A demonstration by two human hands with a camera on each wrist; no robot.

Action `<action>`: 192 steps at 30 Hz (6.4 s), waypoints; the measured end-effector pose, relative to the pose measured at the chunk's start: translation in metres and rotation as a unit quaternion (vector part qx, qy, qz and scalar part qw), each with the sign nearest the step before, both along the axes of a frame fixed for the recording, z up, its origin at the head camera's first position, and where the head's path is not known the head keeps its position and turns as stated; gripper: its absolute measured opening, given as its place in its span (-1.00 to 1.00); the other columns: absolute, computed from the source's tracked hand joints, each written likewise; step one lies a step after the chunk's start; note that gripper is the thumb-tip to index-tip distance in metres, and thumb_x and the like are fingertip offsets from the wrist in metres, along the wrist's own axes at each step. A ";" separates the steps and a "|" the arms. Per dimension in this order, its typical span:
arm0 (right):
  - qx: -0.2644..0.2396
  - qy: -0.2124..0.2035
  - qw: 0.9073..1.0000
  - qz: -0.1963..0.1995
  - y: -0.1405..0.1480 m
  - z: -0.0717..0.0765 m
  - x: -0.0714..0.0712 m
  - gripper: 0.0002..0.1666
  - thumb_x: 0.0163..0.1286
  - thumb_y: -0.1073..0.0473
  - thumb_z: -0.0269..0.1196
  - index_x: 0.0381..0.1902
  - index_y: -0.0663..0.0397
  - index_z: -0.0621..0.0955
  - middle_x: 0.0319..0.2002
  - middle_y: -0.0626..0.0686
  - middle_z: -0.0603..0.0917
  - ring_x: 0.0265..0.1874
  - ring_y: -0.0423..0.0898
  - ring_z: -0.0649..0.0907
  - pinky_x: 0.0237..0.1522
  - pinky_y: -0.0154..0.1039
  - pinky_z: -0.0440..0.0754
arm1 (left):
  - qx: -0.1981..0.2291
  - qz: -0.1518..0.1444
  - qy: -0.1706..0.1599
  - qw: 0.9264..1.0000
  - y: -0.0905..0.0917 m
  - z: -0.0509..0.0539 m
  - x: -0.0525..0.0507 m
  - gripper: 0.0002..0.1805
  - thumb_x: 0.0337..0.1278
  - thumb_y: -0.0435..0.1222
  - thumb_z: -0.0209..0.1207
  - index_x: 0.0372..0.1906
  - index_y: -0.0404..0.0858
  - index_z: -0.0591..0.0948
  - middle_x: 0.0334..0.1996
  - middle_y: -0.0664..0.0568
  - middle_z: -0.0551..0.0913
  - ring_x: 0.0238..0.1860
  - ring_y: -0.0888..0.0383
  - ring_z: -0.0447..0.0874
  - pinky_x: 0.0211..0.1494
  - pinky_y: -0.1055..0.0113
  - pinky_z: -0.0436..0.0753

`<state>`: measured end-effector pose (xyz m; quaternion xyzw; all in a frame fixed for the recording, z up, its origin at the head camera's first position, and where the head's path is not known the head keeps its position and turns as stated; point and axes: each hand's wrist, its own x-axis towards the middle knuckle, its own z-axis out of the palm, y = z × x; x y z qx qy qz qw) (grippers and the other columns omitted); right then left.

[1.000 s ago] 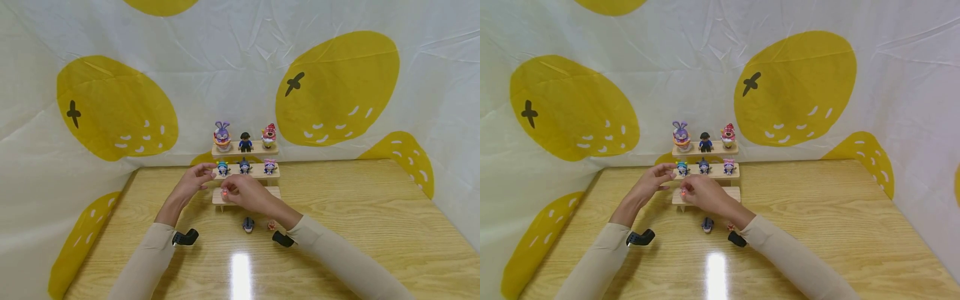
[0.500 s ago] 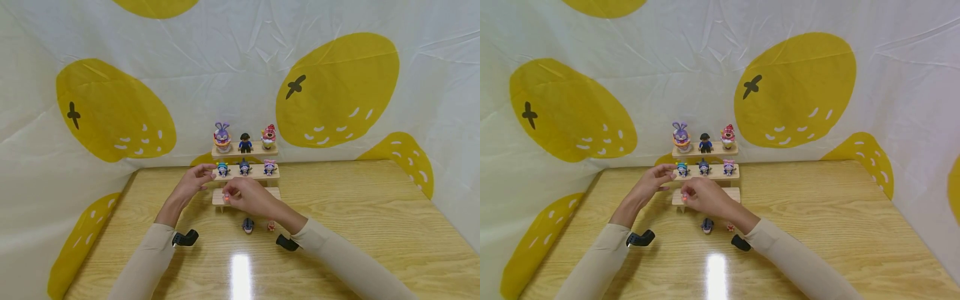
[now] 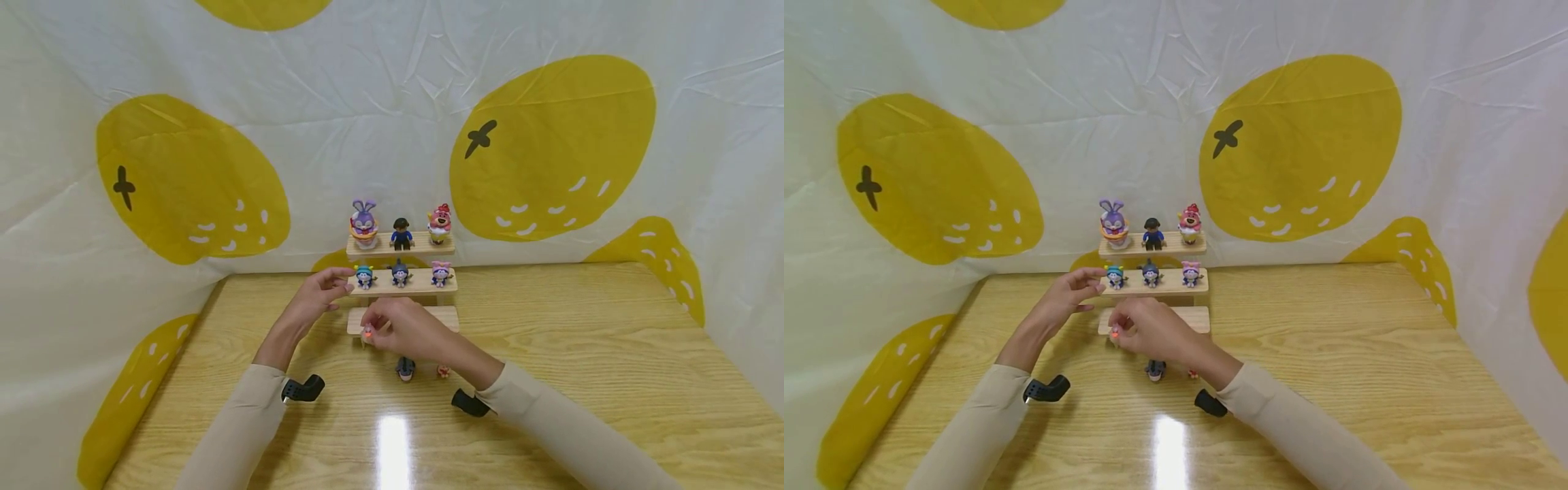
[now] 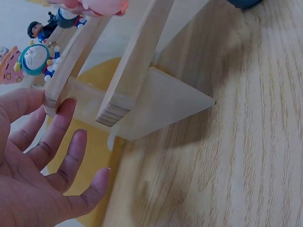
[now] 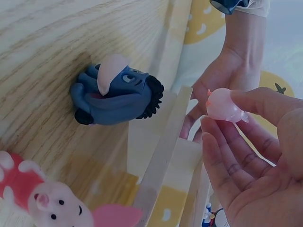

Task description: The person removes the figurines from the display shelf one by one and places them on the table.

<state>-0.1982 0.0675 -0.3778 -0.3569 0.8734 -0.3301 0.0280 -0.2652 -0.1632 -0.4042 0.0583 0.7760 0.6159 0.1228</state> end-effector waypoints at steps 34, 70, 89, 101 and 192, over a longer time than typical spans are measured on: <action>0.034 -0.027 0.998 0.046 -0.007 -0.012 0.006 -0.91 0.40 0.17 0.38 -0.15 -0.07 0.72 -0.24 -0.19 0.69 -0.23 -0.24 0.68 -0.15 -0.43 0.61 | -0.009 -0.004 0.005 1.000 0.000 0.001 0.001 -0.63 0.45 -0.22 0.20 0.28 -0.10 0.58 0.03 -0.05 0.57 0.07 0.05 0.54 0.22 -0.18 0.46; 0.128 0.052 0.989 0.061 -0.018 -0.038 0.014 -0.92 0.40 0.13 0.37 -0.31 -0.08 0.66 -0.44 -0.19 0.55 -0.47 -0.31 0.47 -0.41 -0.41 0.42 | -0.012 0.004 -0.005 1.000 0.001 0.001 0.001 -0.63 0.43 -0.19 0.22 0.26 -0.06 0.58 0.03 -0.03 0.58 0.08 0.05 0.54 0.22 -0.11 0.49; 0.149 0.046 0.987 0.034 -0.015 -0.036 0.014 -0.67 0.42 0.06 0.36 0.06 0.06 0.70 -0.16 -0.08 0.66 -0.38 -0.26 0.54 -0.28 -0.38 0.53 | 0.000 0.000 -0.012 1.000 0.001 -0.001 -0.002 -0.63 0.43 -0.22 0.22 0.26 -0.10 0.58 0.00 -0.05 0.59 0.08 0.03 0.54 0.25 -0.19 0.44; 0.136 0.046 0.989 0.031 -0.002 -0.024 0.016 -0.67 0.41 0.02 0.37 0.06 0.01 0.72 -0.01 -0.04 0.72 -0.09 -0.18 0.71 -0.05 -0.24 0.67 | -0.004 0.000 -0.010 1.000 0.000 0.000 -0.001 -0.63 0.45 -0.21 0.20 0.28 -0.10 0.56 0.01 -0.02 0.58 0.08 0.04 0.53 0.21 -0.14 0.47; -0.109 0.135 0.975 -0.138 0.100 0.026 -0.040 -0.58 0.27 0.32 0.45 0.09 0.09 0.69 0.07 0.08 0.69 0.02 0.12 0.69 0.01 0.07 0.68 | 0.004 0.000 -0.011 1.000 0.001 0.000 -0.001 -0.61 0.42 -0.19 0.23 0.28 -0.12 0.57 0.00 -0.01 0.55 0.20 -0.15 0.49 0.26 -0.19 0.45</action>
